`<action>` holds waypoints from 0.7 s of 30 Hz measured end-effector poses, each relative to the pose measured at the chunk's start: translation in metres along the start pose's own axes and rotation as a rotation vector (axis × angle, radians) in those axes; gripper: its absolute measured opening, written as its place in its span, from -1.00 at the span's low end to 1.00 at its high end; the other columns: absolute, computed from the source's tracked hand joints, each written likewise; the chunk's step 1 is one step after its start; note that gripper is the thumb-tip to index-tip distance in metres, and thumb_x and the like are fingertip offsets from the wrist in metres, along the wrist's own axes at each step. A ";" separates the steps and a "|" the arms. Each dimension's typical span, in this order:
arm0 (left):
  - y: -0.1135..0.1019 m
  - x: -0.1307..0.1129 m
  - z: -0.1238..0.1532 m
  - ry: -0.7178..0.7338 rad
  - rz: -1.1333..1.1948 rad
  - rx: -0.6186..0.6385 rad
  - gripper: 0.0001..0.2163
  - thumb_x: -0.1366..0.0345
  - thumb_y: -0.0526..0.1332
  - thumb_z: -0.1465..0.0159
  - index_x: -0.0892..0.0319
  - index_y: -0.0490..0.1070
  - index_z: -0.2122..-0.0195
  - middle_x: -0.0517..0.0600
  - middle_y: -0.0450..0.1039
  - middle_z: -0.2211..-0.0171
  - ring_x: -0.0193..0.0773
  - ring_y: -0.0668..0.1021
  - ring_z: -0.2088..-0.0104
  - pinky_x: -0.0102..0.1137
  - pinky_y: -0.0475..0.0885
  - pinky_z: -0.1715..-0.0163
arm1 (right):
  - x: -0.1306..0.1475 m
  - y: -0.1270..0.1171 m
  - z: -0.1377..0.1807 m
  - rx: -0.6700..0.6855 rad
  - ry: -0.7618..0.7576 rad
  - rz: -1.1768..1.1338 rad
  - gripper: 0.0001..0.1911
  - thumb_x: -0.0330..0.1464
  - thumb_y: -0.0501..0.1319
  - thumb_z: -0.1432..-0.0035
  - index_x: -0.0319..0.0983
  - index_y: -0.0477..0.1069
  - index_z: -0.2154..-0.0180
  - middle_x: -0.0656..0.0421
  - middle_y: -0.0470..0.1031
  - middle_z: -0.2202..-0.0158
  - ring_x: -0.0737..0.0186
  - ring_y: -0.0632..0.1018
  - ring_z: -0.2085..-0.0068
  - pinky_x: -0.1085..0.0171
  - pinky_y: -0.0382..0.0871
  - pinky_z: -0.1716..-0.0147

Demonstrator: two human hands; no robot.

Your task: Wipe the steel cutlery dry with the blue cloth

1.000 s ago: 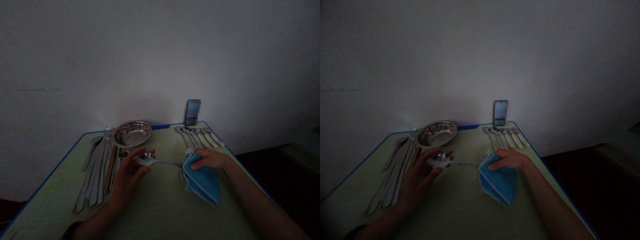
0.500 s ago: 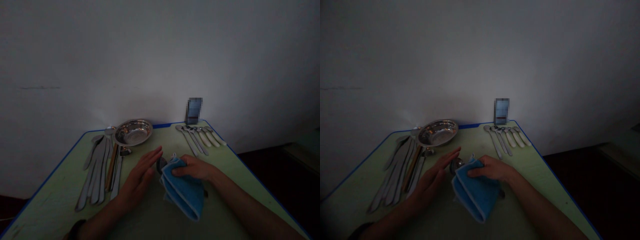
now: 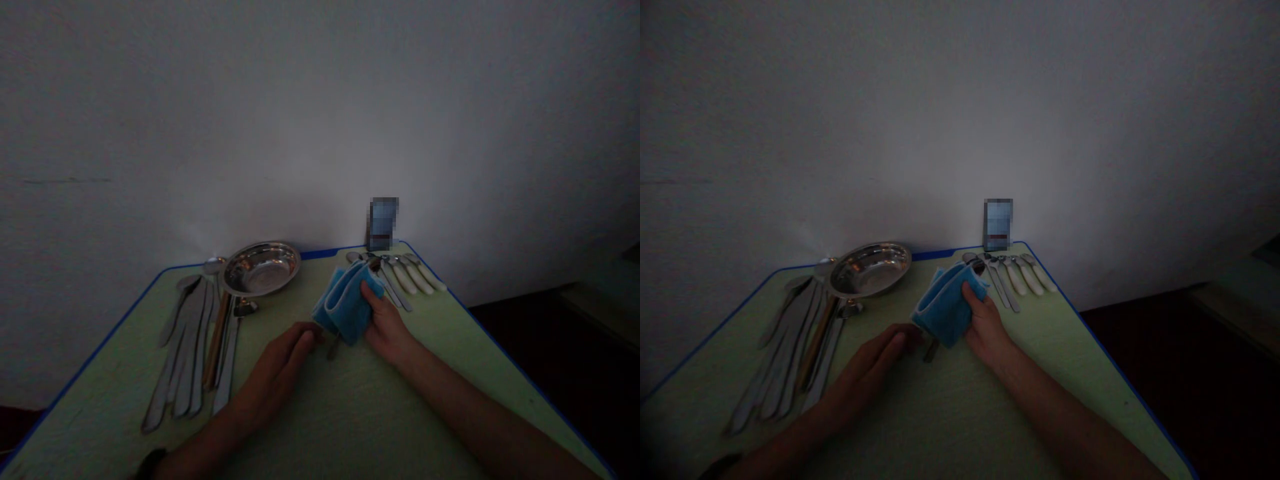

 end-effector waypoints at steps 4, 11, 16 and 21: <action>0.018 -0.013 0.003 0.106 -0.340 0.114 -0.80 0.15 0.09 -0.22 0.15 0.39 0.34 0.00 0.43 0.38 -0.15 0.44 0.34 -0.29 0.35 0.32 | -0.010 0.003 0.003 -0.032 -0.016 -0.007 -0.67 -0.19 0.29 0.10 -0.18 0.39 0.26 0.21 0.55 0.35 0.20 0.53 0.22 0.20 0.40 0.18; 0.021 -0.009 0.002 0.139 -0.439 0.098 -0.83 0.31 0.05 -0.22 0.16 0.35 0.48 -0.03 0.37 0.50 -0.22 0.40 0.43 -0.37 0.29 0.42 | -0.007 0.004 0.004 -0.044 -0.042 0.085 -0.70 -0.18 0.30 0.12 -0.21 0.41 0.33 0.20 0.55 0.37 0.19 0.53 0.24 0.20 0.40 0.20; 0.016 -0.008 0.004 0.102 -0.401 0.115 -0.75 0.27 -0.02 -0.25 0.16 0.27 0.55 -0.09 0.28 0.57 -0.28 0.38 0.49 -0.43 0.26 0.50 | 0.010 -0.008 -0.005 -0.073 -0.114 0.206 -0.71 -0.19 0.31 0.14 -0.25 0.42 0.38 0.19 0.55 0.41 0.21 0.54 0.34 0.19 0.41 0.23; 0.018 -0.005 0.006 0.082 -0.336 0.209 -0.73 0.29 -0.07 -0.27 0.17 0.24 0.56 -0.11 0.24 0.56 -0.32 0.39 0.50 -0.46 0.25 0.51 | 0.035 -0.013 -0.008 -0.064 -0.259 0.385 -0.66 -0.21 0.32 0.15 -0.23 0.45 0.29 0.17 0.56 0.34 0.19 0.54 0.33 0.16 0.40 0.20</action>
Point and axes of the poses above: each hand's wrist, its own z-axis away from the middle knuckle, its own y-axis out of the palm, x = y × z, the point moved 9 cm from there along -z, towards the middle knuckle
